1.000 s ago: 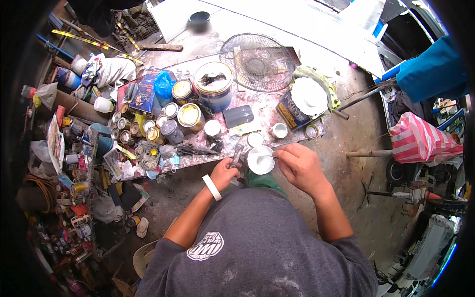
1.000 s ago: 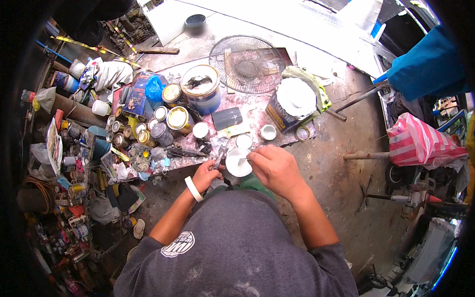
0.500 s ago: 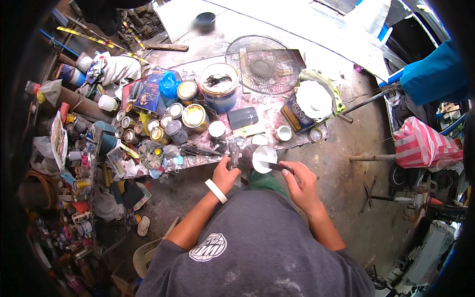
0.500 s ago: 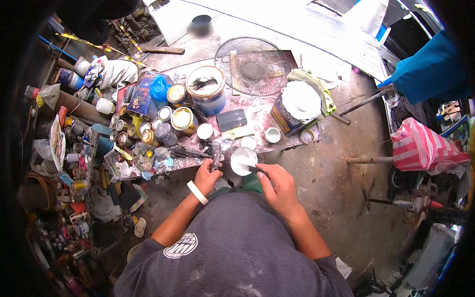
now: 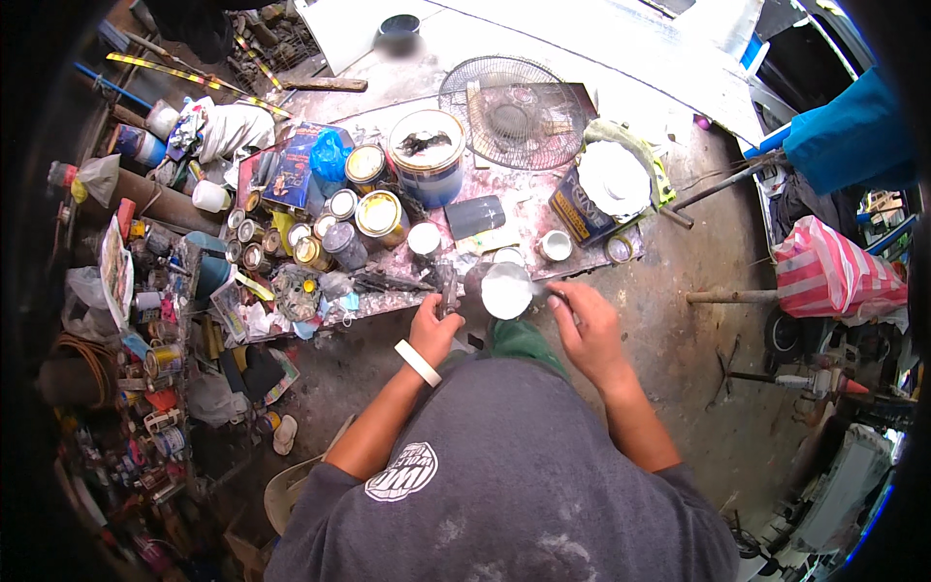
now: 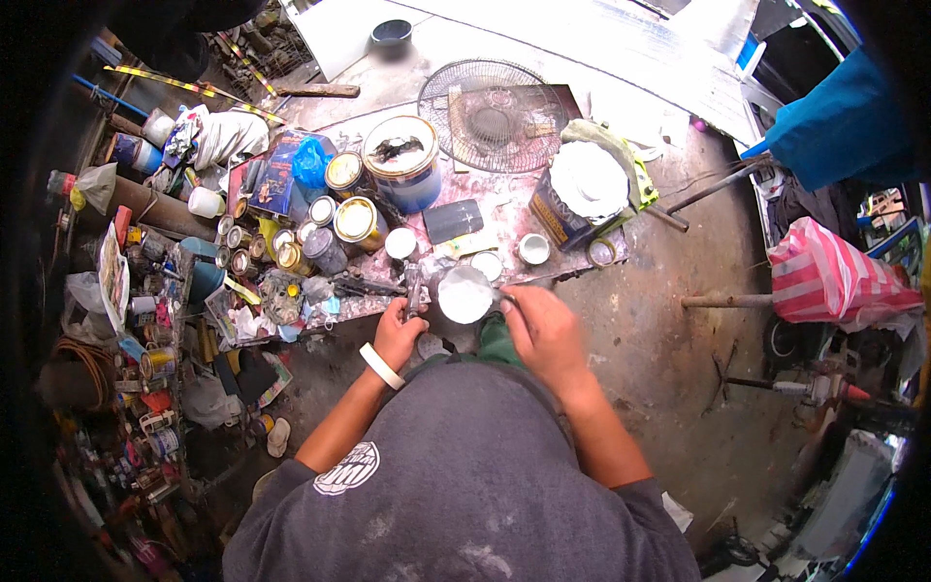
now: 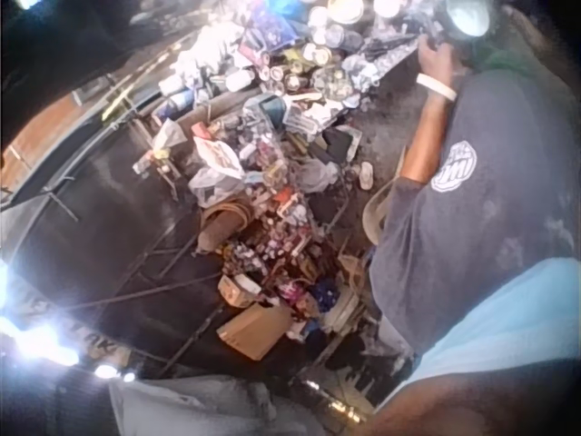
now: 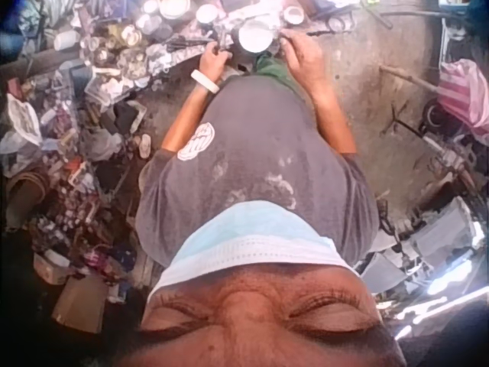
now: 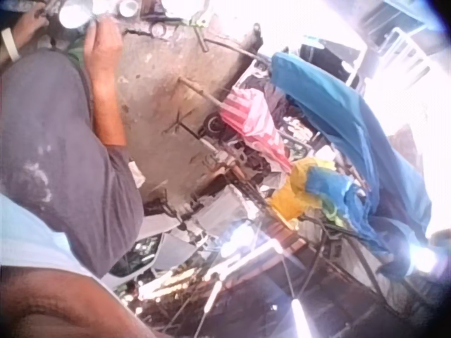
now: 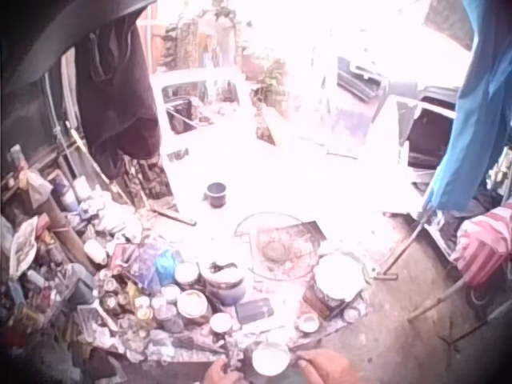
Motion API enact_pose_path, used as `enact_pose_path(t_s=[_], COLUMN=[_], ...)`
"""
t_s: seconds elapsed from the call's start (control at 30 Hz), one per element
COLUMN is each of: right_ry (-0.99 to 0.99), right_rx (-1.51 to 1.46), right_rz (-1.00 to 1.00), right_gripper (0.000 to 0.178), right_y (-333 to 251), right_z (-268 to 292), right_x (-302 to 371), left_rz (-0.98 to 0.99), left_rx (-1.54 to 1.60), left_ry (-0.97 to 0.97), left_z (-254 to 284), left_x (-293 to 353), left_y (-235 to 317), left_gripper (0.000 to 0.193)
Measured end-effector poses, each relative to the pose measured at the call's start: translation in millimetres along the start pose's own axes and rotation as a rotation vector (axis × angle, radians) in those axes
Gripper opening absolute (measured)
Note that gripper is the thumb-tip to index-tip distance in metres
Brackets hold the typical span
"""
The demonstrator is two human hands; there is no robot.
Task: The person mixes white paint in a small metal cup by pouring liquid from a can and using a flat metal tool to stir and scrape the sides.
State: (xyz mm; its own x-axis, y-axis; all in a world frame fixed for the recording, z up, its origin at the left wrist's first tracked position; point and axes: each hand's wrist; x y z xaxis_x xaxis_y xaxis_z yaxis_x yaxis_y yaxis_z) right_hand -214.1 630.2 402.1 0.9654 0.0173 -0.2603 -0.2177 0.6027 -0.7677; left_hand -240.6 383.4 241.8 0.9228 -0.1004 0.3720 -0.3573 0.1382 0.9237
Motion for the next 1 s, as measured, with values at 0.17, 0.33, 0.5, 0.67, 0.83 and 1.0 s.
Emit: enact_pose_path(t_s=[0.17,0.33,0.5,0.67,0.83,1.0], right_ry=[-0.020,-0.144,-0.012,0.010,-0.079,-0.149], right_rx=[-0.118,0.086,0.167,-0.152,-0.129,0.167], right_rz=[0.026,0.194,0.203,-0.191,0.005,0.241], right_gripper=[0.019,0.022,0.023,0.020,0.020,0.024], right_y=[-11,-7,-1,-8,-15,-8], right_z=[-1,16,16,2,10,24], right_x=[8,-13,-26,0,4,-22], left_rz=[-0.006,0.038,0.040,0.003,0.026,0.037], left_rx=[-0.111,-0.067,-0.035,-0.039,-0.082,-0.072], left_ry=[0.011,-0.029,-0.041,0.000,0.003,-0.037], left_z=[4,7,3,3,4,8], left_x=[0,1,4,1,3,6], left_y=[0,4,18,12,17,19], left_gripper=[0.031,0.028,0.030,0.030,0.030,0.029])
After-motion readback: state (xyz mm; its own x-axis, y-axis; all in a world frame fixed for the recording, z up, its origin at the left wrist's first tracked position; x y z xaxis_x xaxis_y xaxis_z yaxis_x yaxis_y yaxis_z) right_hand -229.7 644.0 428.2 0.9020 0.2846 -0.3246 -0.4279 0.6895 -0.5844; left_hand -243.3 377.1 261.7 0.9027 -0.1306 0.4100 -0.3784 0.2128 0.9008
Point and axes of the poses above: each hand's wrist, its own x-axis away from the middle knuckle, its own z-axis out of the back of the hand, y = z × x, and after that the axes turned 5 degrees about -x, right-handed
